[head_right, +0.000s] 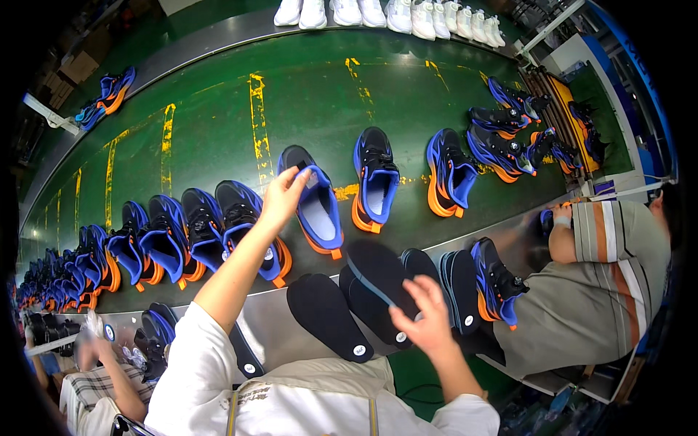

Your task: The person inserts insoles into shoes on an assembly line. The person picks up an insole, slides it into the shoe, and presses it down firmly to secure it before placing the shoe back on the conveyor belt.

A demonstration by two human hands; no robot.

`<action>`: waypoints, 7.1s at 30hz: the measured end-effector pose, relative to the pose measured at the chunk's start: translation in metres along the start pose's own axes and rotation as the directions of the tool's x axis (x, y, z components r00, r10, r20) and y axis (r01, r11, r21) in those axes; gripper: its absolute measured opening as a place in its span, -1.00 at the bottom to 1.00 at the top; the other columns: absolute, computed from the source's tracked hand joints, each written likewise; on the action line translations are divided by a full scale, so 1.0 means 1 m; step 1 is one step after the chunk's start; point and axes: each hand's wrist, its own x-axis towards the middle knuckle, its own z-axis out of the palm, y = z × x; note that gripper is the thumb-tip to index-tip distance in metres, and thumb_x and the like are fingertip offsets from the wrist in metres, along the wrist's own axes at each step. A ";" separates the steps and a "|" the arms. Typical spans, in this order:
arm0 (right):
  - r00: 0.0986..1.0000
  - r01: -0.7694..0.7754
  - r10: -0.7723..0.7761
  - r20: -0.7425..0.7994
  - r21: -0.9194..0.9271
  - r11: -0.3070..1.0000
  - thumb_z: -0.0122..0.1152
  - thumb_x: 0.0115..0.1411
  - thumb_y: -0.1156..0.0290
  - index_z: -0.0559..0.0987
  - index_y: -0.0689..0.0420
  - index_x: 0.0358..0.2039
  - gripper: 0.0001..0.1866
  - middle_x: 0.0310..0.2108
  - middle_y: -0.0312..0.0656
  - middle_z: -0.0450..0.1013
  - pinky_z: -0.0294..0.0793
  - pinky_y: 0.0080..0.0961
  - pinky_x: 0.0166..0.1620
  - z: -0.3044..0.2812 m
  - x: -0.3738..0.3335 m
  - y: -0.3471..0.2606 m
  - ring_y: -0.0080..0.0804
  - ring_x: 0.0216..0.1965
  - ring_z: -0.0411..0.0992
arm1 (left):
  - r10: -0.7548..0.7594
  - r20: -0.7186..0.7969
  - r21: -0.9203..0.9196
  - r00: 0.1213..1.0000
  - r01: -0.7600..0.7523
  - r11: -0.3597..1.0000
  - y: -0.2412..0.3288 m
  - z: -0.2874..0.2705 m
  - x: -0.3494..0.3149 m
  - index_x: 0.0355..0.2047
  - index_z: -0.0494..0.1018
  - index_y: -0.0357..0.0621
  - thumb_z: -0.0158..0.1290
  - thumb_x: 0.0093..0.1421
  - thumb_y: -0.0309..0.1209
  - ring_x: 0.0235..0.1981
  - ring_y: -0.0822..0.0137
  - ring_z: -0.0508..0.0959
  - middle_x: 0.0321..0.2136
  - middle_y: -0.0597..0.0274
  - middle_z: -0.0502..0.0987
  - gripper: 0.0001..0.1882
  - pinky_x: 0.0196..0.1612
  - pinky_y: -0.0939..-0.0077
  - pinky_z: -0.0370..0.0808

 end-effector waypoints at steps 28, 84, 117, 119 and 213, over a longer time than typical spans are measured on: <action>0.671 0.299 0.057 0.739 -0.340 0.891 0.06 -0.12 0.47 0.55 0.23 -0.46 -0.81 -0.42 0.10 0.43 0.43 -0.28 -0.19 0.086 0.180 -0.030 -0.03 -0.30 0.43 | -0.107 0.128 -0.095 0.986 0.120 0.988 0.003 -0.002 -0.010 -0.16 0.39 -0.42 0.07 0.07 -0.11 -0.55 0.55 0.40 -0.53 0.21 0.49 -0.46 -0.48 0.66 0.35; 0.556 0.636 0.099 0.825 -0.499 0.589 -0.09 0.09 0.35 0.49 0.21 -0.11 -0.62 0.02 -0.10 0.28 0.09 -0.42 0.08 0.172 0.194 0.011 -0.28 0.02 0.22 | -0.023 0.150 -0.175 0.988 0.049 0.983 -0.002 0.006 -0.008 -0.40 0.40 -0.23 -0.03 0.17 -0.25 -0.58 0.63 0.26 -0.64 0.38 0.31 -0.74 -0.54 0.67 0.25; 0.945 0.326 -0.326 -0.025 0.138 0.935 0.20 -0.04 0.43 0.48 0.18 -0.26 -0.72 -0.26 -0.17 0.33 0.30 -0.34 -0.19 0.114 0.088 0.022 -0.21 -0.22 0.32 | 0.550 0.177 0.569 0.816 -0.541 0.619 0.007 -0.009 -0.013 -0.37 0.40 -0.25 0.10 -0.01 -0.49 -0.38 0.00 0.50 -0.23 -0.07 0.41 -0.82 -0.33 0.34 0.47; 0.913 0.406 -0.407 0.033 0.033 0.913 0.18 -0.03 0.36 0.48 0.21 -0.29 -0.72 -0.25 -0.15 0.33 0.29 -0.31 -0.16 0.104 0.096 0.017 -0.18 -0.18 0.30 | 0.536 0.206 0.535 0.818 -0.553 0.639 0.010 -0.009 -0.008 -0.37 0.39 -0.26 0.09 0.01 -0.49 -0.37 0.00 0.50 -0.23 -0.06 0.40 -0.82 -0.33 0.33 0.46; 0.343 0.793 0.235 0.910 -0.414 0.447 -0.10 0.10 0.38 0.55 0.18 -0.23 -0.70 -0.06 -0.12 0.34 0.28 -0.37 -0.02 0.057 0.224 0.127 -0.26 -0.11 0.33 | 0.023 0.413 -0.012 0.911 -0.020 1.000 0.052 0.138 0.033 -0.37 0.40 -0.30 -0.05 0.17 -0.19 -0.47 0.51 0.34 -0.55 0.22 0.43 -0.66 -0.34 0.54 0.33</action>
